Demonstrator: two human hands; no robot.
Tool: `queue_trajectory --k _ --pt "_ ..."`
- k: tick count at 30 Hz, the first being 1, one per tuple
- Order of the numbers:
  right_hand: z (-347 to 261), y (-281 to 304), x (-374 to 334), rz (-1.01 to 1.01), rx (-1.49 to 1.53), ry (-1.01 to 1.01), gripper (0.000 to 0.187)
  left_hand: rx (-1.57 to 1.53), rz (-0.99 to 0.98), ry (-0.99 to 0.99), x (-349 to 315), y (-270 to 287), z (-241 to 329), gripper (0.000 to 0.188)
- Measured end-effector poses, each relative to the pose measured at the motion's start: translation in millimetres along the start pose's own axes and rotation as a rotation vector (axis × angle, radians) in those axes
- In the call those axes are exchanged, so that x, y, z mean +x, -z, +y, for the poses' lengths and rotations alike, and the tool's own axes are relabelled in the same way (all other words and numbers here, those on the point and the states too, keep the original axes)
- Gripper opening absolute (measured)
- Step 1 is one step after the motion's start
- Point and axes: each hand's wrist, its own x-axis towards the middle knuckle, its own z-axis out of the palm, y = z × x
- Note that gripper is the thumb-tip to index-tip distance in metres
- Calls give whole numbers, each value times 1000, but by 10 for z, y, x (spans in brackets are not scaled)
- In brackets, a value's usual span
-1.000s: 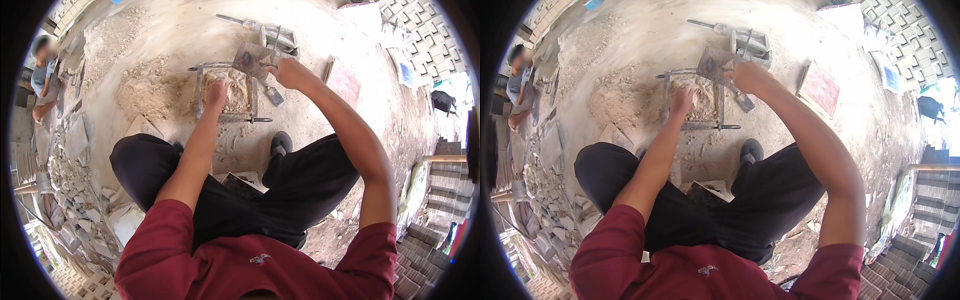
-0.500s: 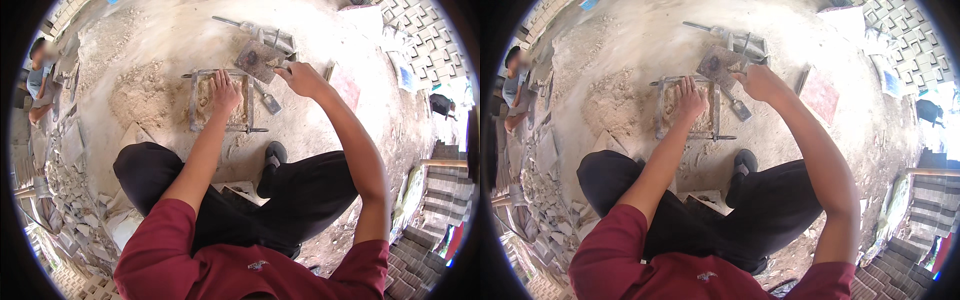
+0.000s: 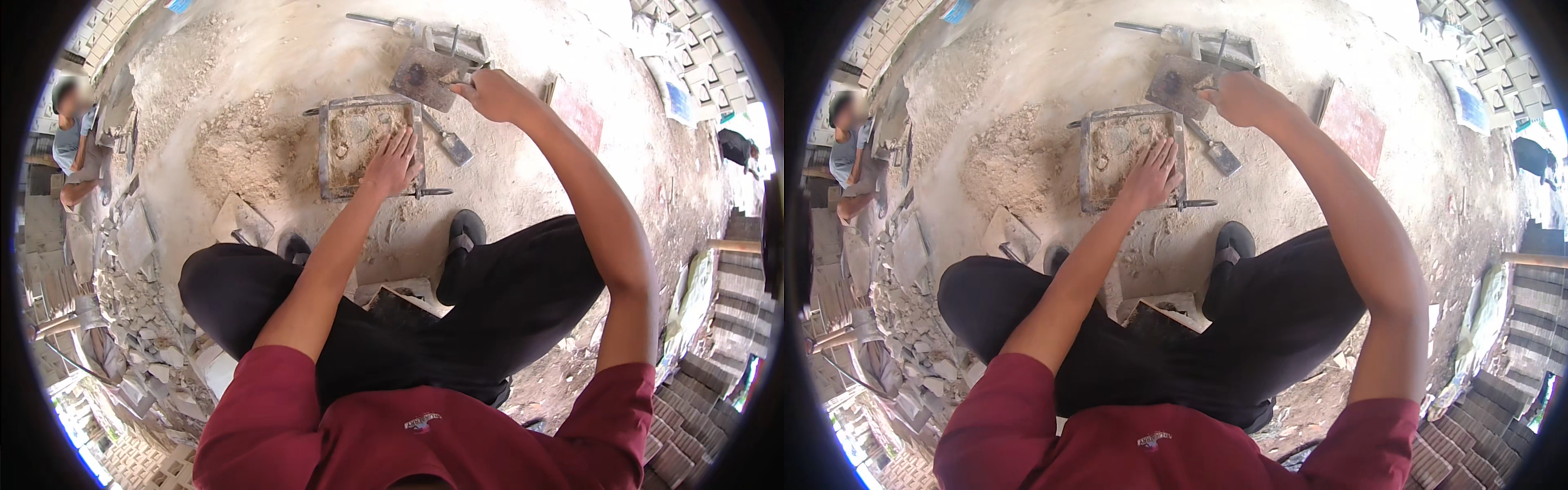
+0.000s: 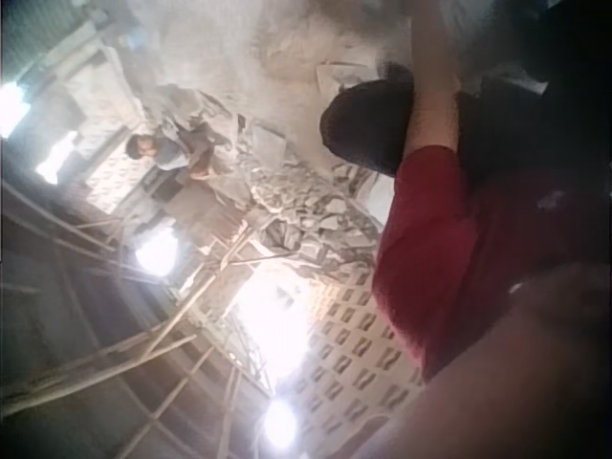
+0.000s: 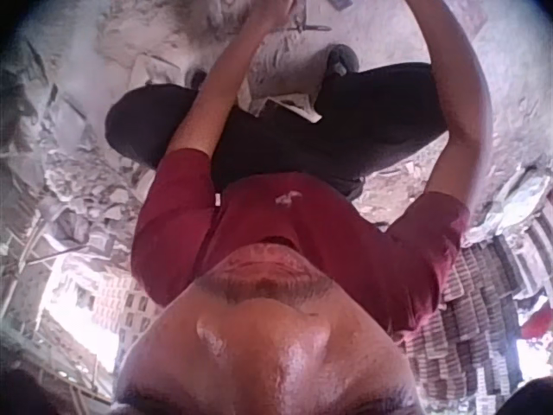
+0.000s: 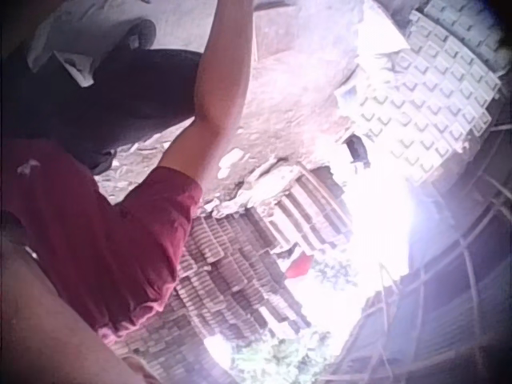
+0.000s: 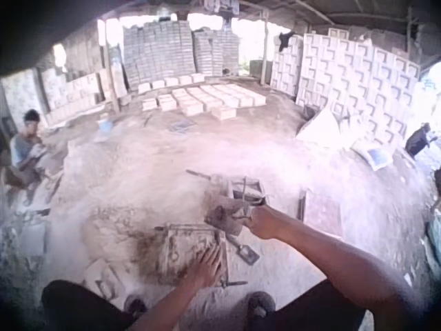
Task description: The person prepares a mold by hand, places a square tile into the mold, and then uses a trowel to apply and smooth a textured material over the surface.
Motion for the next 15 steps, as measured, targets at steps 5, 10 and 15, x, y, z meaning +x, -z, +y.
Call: queue_trajectory --k 5,10,15 --pt "-39 -89 54 -65 -21 -3 57 -54 1 28 -478 46 -61 67" --pt "-303 -44 69 -99 10 31 64 93 371 568 -791 -43 -539 57" --pt "-216 -87 24 -133 -51 4 61 -138 240 536 -617 87 -703 37"
